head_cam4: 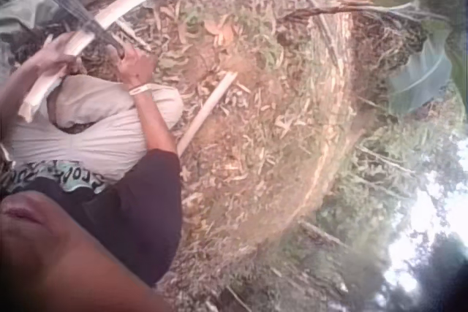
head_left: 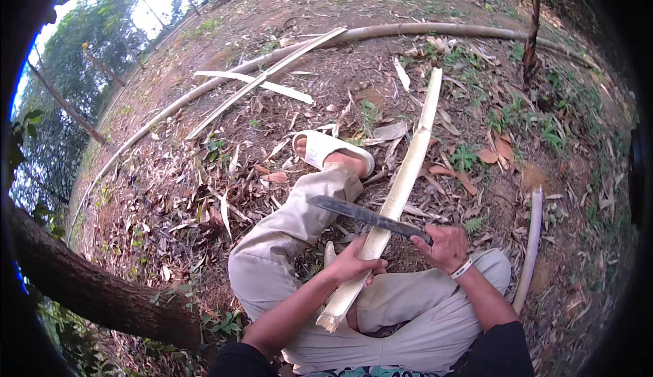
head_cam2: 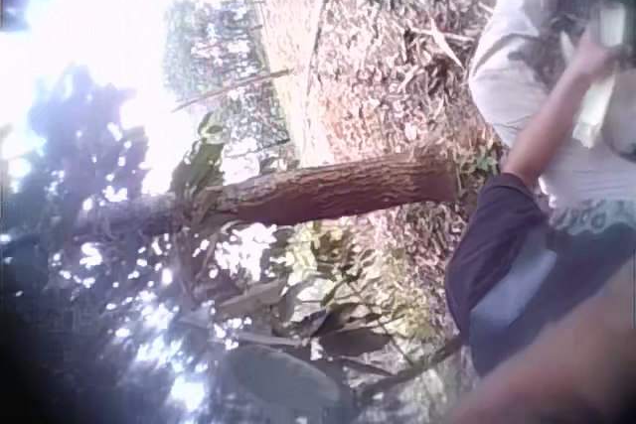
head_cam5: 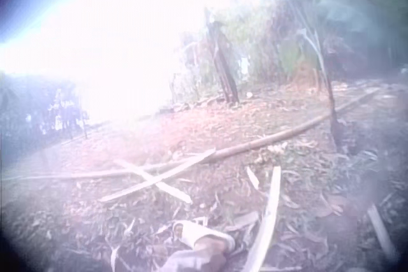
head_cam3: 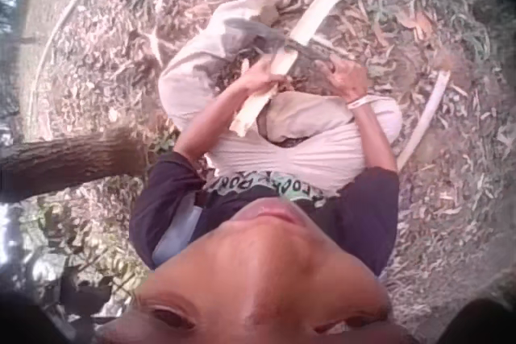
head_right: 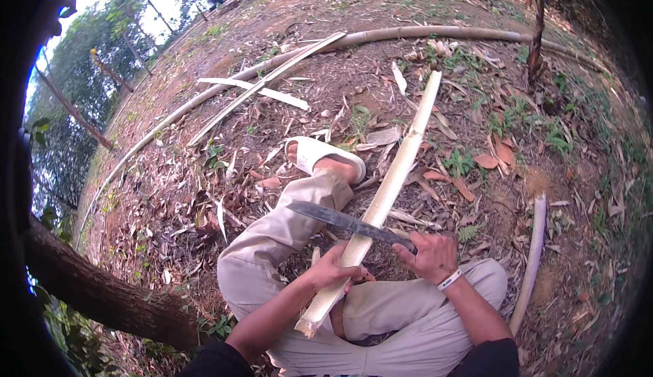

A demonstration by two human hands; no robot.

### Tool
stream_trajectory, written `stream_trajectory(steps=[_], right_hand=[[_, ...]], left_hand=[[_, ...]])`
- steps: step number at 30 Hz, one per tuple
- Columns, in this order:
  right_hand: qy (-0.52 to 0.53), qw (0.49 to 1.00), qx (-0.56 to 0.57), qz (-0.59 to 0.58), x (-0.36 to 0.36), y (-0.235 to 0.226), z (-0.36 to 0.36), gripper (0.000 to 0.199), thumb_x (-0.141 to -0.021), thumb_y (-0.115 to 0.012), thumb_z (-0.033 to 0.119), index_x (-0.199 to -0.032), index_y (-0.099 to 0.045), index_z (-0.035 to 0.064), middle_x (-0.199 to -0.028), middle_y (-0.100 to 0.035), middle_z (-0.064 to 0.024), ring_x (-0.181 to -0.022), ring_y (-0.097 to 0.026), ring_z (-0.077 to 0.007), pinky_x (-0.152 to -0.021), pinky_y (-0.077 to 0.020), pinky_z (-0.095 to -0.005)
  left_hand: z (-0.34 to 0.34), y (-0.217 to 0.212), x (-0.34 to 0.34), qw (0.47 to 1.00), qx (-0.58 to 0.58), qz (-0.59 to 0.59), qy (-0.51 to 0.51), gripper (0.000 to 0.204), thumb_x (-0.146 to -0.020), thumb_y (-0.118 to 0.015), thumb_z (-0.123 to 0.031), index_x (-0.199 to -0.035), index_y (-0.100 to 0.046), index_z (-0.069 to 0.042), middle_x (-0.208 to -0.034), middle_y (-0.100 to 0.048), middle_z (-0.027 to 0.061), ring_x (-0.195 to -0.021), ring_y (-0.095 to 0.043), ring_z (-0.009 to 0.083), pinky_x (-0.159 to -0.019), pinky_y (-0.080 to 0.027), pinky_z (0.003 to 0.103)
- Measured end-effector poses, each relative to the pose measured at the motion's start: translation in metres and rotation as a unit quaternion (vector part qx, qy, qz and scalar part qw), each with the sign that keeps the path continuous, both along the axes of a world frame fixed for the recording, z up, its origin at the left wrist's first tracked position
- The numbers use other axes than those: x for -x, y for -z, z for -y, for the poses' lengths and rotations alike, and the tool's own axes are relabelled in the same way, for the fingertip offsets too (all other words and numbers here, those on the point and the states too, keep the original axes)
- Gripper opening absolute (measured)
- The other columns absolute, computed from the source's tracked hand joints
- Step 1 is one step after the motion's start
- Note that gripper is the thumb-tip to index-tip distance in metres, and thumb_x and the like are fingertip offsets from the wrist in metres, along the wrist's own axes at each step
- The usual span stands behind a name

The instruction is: The person uses a machete to split a long bamboo pole into smaller strips. They first chop the pole into sections, then sit on the ground to shave and split the bamboo into thin, flat pieces using the blade.

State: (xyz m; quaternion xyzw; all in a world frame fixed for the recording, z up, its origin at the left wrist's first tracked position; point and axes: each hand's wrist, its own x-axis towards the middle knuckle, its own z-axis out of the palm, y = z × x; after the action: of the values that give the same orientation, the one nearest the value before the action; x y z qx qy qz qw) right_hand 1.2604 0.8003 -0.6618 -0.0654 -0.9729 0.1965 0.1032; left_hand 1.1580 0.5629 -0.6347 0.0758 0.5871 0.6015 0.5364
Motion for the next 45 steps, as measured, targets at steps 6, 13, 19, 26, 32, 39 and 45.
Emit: stream_trajectory(steps=[6,13,19,26,32,39,45], right_hand=[[0.027,0.999,0.016,-0.044,-0.011,0.002,-0.010,0.055,-0.088,-0.057,0.059,-0.063,-0.053,0.0101,-0.051,-0.055,-0.0099,-0.048,-0.058,-0.0322,-0.047,-0.0456,-0.0443],[0.190,0.981,0.000,0.051,0.008,-0.004,-0.058,0.062,-0.088,-0.049,0.068,-0.072,-0.062,0.0103,-0.054,-0.059,-0.0117,-0.054,-0.064,-0.0336,-0.052,-0.0506,-0.0480],[-0.003,0.999,-0.025,-0.022,-0.005,-0.016,0.002,0.059,-0.090,-0.049,0.065,-0.070,-0.062,0.0106,-0.051,-0.057,-0.0118,-0.049,-0.059,-0.0350,-0.053,-0.0498,-0.0483],[0.194,0.979,0.000,0.066,0.025,0.005,-0.081,0.058,-0.091,-0.049,0.063,-0.071,-0.061,0.0090,-0.056,-0.059,-0.0154,-0.055,-0.061,-0.0375,-0.054,-0.0495,-0.0484],[-0.022,0.998,-0.050,0.005,0.004,-0.013,-0.027,0.055,-0.091,-0.052,0.058,-0.067,-0.058,0.0090,-0.056,-0.060,-0.0144,-0.057,-0.062,-0.0368,-0.056,-0.0506,-0.0467],[0.210,0.975,-0.008,0.073,0.048,0.003,-0.104,0.058,-0.093,-0.048,0.060,-0.074,-0.062,0.0067,-0.063,-0.063,-0.0194,-0.064,-0.064,-0.0416,-0.060,-0.0516,-0.0497],[-0.033,0.998,-0.056,-0.013,0.012,0.006,-0.054,0.056,-0.085,-0.056,0.063,-0.064,-0.057,0.0116,-0.055,-0.058,-0.0130,-0.053,-0.061,-0.0354,-0.051,-0.0466,-0.0467]], left_hand=[[-0.009,0.001,0.004,0.999,0.023,-0.027,-0.008,0.047,-0.084,-0.066,0.001,-0.124,-0.041,0.000,-0.079,-0.065,0.0117,-0.049,-0.058,0.0130,-0.042,-0.048,0.025],[0.021,-0.008,-0.018,0.998,0.004,-0.040,0.038,0.040,-0.082,-0.062,0.004,-0.119,-0.045,0.000,-0.093,-0.064,0.0091,-0.047,-0.056,0.0119,-0.040,-0.047,0.025],[0.021,-0.006,-0.002,0.999,-0.003,0.045,0.008,0.045,-0.081,-0.062,0.006,-0.122,-0.044,-0.003,-0.089,-0.060,0.0067,-0.046,-0.055,0.0118,-0.039,-0.047,0.025],[0.024,-0.001,-0.013,0.998,-0.023,0.050,0.004,0.050,-0.078,-0.063,0.004,-0.122,-0.040,0.000,-0.068,-0.054,0.0066,-0.041,-0.053,0.0150,-0.036,-0.044,0.028],[0.022,-0.014,-0.004,0.999,-0.026,0.045,-0.008,0.047,-0.077,-0.063,0.005,-0.119,-0.042,-0.003,-0.071,-0.053,0.0058,-0.039,-0.050,0.0137,-0.035,-0.042,0.028],[0.029,-0.003,-0.005,0.992,-0.046,0.109,-0.045,0.048,-0.077,-0.063,0.004,-0.120,-0.043,-0.004,-0.072,-0.051,0.0044,-0.038,-0.050,0.0125,-0.032,-0.040,0.026],[0.036,0.010,0.003,0.992,-0.097,0.083,0.011,0.056,-0.081,-0.062,0.000,-0.131,-0.038,-0.007,-0.071,-0.054,0.0016,-0.042,-0.050,0.0091,-0.034,-0.041,0.024]])
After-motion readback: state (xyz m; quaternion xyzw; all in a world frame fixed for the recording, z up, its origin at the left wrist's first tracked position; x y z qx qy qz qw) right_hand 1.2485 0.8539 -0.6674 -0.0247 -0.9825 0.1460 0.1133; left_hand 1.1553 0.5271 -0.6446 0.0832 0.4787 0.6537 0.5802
